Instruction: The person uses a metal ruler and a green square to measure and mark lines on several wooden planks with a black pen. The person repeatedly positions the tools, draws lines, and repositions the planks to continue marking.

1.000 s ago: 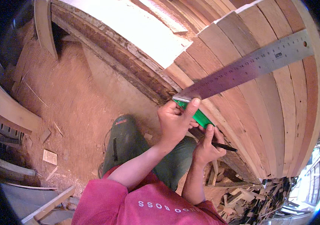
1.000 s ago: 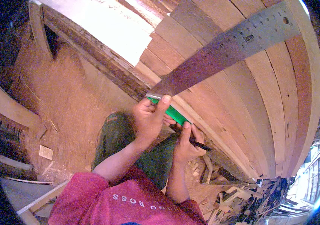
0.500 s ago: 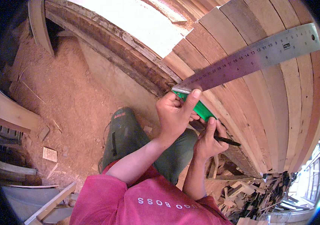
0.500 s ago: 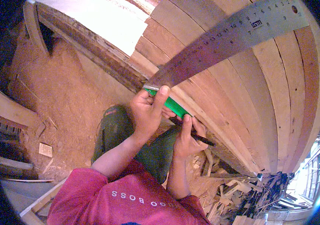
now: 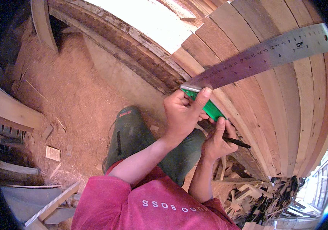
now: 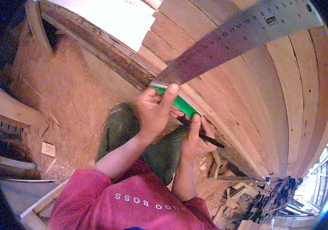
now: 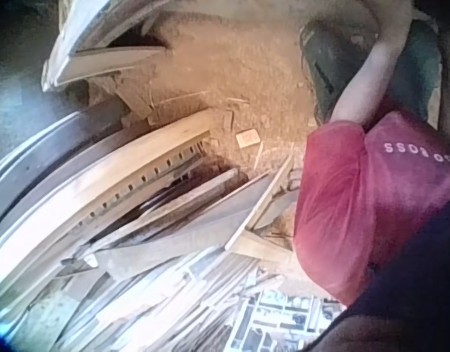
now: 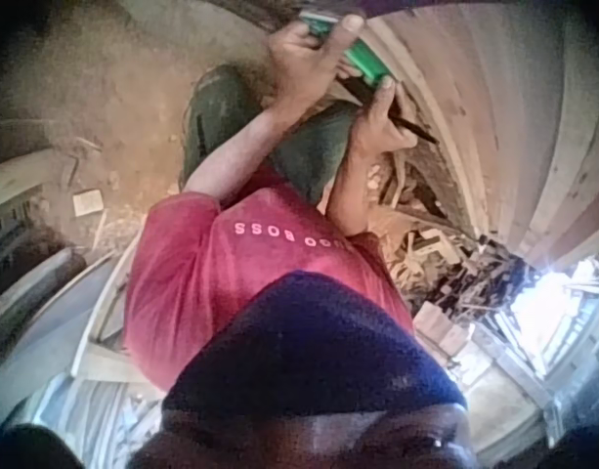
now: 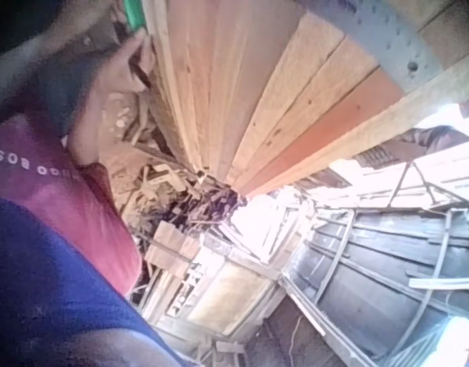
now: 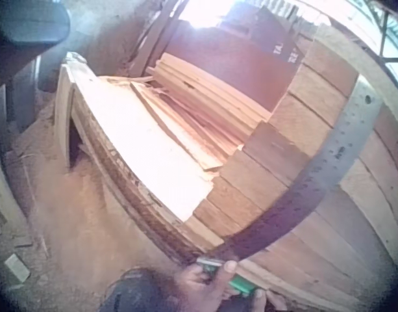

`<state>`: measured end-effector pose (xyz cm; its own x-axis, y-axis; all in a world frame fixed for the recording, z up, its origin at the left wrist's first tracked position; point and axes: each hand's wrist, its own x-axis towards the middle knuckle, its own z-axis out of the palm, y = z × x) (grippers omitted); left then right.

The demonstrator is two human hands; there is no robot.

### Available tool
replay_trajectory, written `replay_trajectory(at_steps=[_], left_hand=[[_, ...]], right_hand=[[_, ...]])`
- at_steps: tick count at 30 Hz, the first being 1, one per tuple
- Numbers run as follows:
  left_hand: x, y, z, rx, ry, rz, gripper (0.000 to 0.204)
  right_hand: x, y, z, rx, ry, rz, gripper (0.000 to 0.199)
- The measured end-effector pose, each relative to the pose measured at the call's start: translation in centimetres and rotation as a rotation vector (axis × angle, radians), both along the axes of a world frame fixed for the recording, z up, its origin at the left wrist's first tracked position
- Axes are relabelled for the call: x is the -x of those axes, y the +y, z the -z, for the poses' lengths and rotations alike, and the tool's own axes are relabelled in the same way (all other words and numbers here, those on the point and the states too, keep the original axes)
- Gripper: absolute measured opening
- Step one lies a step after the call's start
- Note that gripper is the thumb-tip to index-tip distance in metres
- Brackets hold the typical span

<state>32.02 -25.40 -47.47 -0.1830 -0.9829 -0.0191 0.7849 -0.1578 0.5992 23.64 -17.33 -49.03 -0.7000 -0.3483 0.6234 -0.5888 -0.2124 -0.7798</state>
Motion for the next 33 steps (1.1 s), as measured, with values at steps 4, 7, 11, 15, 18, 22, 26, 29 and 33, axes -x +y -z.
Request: replay_trajectory(at_steps=[4, 7, 11, 15, 18, 22, 26, 29, 33], left_hand=[[0.3, -0.1, 0.4, -0.014, -0.021, -0.004, 0.034], [0.3, -0.2, 0.5, -0.016, -0.032, -0.005, 0.036], [0.1, -0.2, 0.3, -0.023, -0.043, 0.008, 0.037], [0.0, -0.4, 0.2, -0.007, -0.06, 0.005, 0.036], [-0.2, -0.3, 0.1, -0.001, -0.058, 0.004, 0.036], [-0.1, -0.2, 0.2, -0.014, -0.048, 0.027, 0.035], [-0.3, -0.3, 0.1, 0.001, -0.039, 0.026, 0.035], [-0.3, -0.3, -0.1, 0.005, -0.024, 0.028, 0.034], [-0.4, -0.3, 0.0, 0.015, -0.004, 0.031, 0.032]], right_hand=[[-0.6, -0.3, -0.5, 0.007, -0.041, -0.007, 0.013], [-0.4, 0.1, -0.5, -0.027, -0.078, -0.009, 0.013], [-0.2, 0.5, -0.5, -0.073, -0.112, 0.001, 0.013], [-0.1, 0.7, -0.4, -0.08, -0.074, -0.011, 0.012], [0.2, 0.8, 0.0, -0.06, -0.057, -0.027, 0.012], [0.5, 0.7, 0.3, -0.045, -0.04, -0.037, 0.012], [1.0, 0.9, 0.7, -0.079, 0.007, 0.016, 0.011], [0.6, 0.7, 0.6, -0.02, -0.034, -0.03, 0.01], [0.4, 0.5, 0.4, 0.001, -0.027, -0.058, 0.01]])
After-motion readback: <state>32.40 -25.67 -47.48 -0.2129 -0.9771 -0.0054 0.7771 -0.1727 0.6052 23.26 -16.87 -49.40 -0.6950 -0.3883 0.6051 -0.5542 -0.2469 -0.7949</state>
